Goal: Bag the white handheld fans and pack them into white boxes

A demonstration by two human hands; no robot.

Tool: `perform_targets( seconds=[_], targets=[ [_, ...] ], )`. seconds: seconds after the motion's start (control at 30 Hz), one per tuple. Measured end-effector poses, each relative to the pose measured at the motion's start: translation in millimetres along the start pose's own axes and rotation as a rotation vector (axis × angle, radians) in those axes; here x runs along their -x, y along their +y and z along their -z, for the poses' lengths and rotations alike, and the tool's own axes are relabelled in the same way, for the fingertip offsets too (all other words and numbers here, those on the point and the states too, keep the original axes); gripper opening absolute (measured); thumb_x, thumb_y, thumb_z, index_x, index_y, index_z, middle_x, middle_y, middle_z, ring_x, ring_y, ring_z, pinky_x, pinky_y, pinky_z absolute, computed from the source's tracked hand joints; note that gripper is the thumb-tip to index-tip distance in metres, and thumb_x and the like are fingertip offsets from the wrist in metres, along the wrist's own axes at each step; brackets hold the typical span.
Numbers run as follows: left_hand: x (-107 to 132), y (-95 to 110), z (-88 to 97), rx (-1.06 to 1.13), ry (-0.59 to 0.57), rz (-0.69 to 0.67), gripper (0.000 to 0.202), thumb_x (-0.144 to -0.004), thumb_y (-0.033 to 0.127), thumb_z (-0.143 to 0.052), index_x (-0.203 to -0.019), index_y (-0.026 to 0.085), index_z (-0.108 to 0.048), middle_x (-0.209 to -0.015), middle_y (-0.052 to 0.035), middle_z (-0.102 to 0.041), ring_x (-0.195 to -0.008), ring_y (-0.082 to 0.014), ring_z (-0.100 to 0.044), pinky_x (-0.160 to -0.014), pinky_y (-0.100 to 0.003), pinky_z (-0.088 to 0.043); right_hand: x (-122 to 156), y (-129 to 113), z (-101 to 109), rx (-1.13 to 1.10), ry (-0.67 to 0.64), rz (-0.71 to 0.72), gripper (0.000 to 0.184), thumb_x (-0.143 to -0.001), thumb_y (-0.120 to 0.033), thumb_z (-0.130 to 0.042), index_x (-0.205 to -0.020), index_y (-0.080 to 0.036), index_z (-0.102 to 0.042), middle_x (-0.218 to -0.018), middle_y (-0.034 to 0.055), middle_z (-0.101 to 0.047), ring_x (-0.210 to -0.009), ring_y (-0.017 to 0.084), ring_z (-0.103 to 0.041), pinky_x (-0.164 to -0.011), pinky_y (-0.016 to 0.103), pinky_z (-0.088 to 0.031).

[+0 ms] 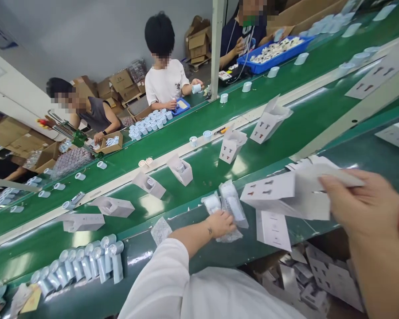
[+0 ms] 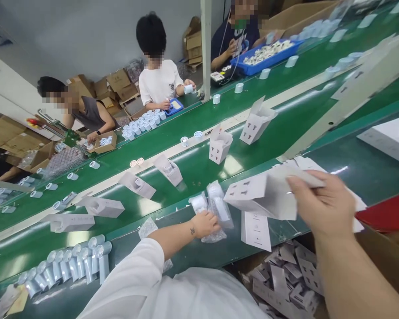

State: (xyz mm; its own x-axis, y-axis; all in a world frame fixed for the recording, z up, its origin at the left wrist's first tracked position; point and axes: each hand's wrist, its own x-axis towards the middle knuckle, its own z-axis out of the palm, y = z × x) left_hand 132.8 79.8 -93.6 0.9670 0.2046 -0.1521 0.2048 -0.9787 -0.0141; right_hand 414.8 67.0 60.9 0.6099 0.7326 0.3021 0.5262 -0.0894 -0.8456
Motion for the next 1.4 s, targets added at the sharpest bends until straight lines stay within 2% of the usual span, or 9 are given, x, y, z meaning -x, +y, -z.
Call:
perform_targets(
  seconds=[0.17,0.37,0.53,0.63,0.83,1.07,1.17,1.3,1.4],
  targets=[
    [60.1,2.8,27.9,0.005,0.027,0.018,0.021,-0.093,0.02,-0.045,-0.105,0.02,-0.062,-0.114,-0.013,-0.06,-0.102,-0.0257,-0.056,-0.071,-0.034,-0.043,28.2,-47.5,-63.8,-0.176,-0.341,-0.008,0.03,-0.074,-0.046,-0.066,-0.088,-0.02,-0.065,-0.076,0.0048,-0.066,-0.067,0.019,-0.059,-0.064,0.033,-0.048],
    [146.9,22.6,65.0,0.197,-0.065,0.433,0.055,-0.086,0.029,-0.055,-0.139,0.023,-0.04,-0.131,-0.0142,-0.05,-0.108,-0.0248,-0.055,-0.076,-0.031,-0.05,75.3,-76.5,-138.6,-0.197,-0.753,0.067,0.035,-0.079,-0.049,-0.057,-0.095,-0.019,-0.065,-0.059,-0.0017,-0.058,-0.052,0.015,-0.05,-0.054,0.029,-0.042],
    [180.3,47.2,69.4,0.315,-0.132,0.597,0.051,-0.076,0.025,-0.062,-0.126,0.026,-0.05,-0.126,-0.0144,-0.046,-0.111,-0.0296,-0.052,-0.073,-0.034,-0.053,106.2,-93.2,-180.0,-0.223,-0.934,0.179,0.037,-0.082,-0.049,-0.052,-0.1,-0.02,-0.065,-0.059,-0.0025,-0.057,-0.053,0.016,-0.049,-0.057,0.03,-0.04],
    [202.6,63.8,94.1,0.404,0.081,0.633,0.036,-0.077,0.02,-0.06,-0.112,0.02,-0.054,-0.125,-0.0153,-0.048,-0.112,-0.0258,-0.053,-0.083,-0.036,-0.053,122.4,-99.7,-193.0,-0.248,-0.994,0.189,0.036,-0.082,-0.048,-0.052,-0.099,-0.02,-0.065,-0.06,-0.0018,-0.059,-0.055,0.017,-0.051,-0.06,0.031,-0.041],
    [226.1,61.6,163.1,0.651,0.868,0.879,0.027,-0.084,0.03,-0.056,-0.109,0.02,-0.049,-0.113,-0.0107,-0.057,-0.102,-0.0208,-0.058,-0.089,-0.036,-0.048,136.1,-93.5,-203.3,-0.318,-1.047,0.09,0.037,-0.08,-0.048,-0.058,-0.105,-0.021,-0.064,-0.086,0.004,-0.07,-0.078,0.023,-0.062,-0.073,0.034,-0.047],
    [205.1,15.0,153.3,0.8,0.952,1.259,0.03,-0.078,0.031,-0.066,-0.102,0.018,-0.052,-0.092,-0.0033,-0.063,-0.078,-0.0155,-0.058,-0.076,-0.029,-0.048,125.6,-59.5,-201.4,-0.473,-1.192,-0.085,0.047,-0.078,-0.06,-0.058,-0.103,-0.021,-0.065,-0.099,0.0075,-0.073,-0.094,0.027,-0.066,-0.078,0.037,-0.053],
    [200.4,15.0,164.4,0.694,0.81,1.287,0.024,-0.081,0.026,-0.062,-0.102,0.019,-0.051,-0.087,-0.0023,-0.061,-0.078,-0.0165,-0.059,-0.075,-0.03,-0.05,127.2,-53.4,-199.5,-0.542,-1.252,-0.136,0.052,-0.076,-0.063,-0.059,-0.109,-0.023,-0.064,-0.1,0.0058,-0.073,-0.09,0.024,-0.067,-0.076,0.036,-0.054],
    [182.2,29.1,199.7,0.272,0.273,0.906,0.032,-0.076,0.006,-0.056,-0.106,0.017,-0.052,-0.119,-0.0131,-0.057,-0.107,-0.0247,-0.056,-0.093,-0.039,-0.049,126.3,-55.9,-197.0,-0.57,-1.282,-0.154,0.051,-0.075,-0.063,-0.06,-0.105,-0.022,-0.065,-0.092,0.0041,-0.071,-0.08,0.021,-0.064,-0.07,0.033,-0.052],
    [165.6,30.1,214.8,0.059,-0.089,0.67,0.028,-0.08,0.004,-0.05,-0.105,0.014,-0.055,-0.118,-0.0161,-0.057,-0.107,-0.0273,-0.055,-0.09,-0.04,-0.051,127.9,-63.4,-193.9,-0.577,-1.366,-0.108,0.044,-0.07,-0.057,-0.069,-0.093,-0.02,-0.066,-0.08,0.0008,-0.068,-0.075,0.019,-0.061,-0.067,0.03,-0.049]
  ],
)
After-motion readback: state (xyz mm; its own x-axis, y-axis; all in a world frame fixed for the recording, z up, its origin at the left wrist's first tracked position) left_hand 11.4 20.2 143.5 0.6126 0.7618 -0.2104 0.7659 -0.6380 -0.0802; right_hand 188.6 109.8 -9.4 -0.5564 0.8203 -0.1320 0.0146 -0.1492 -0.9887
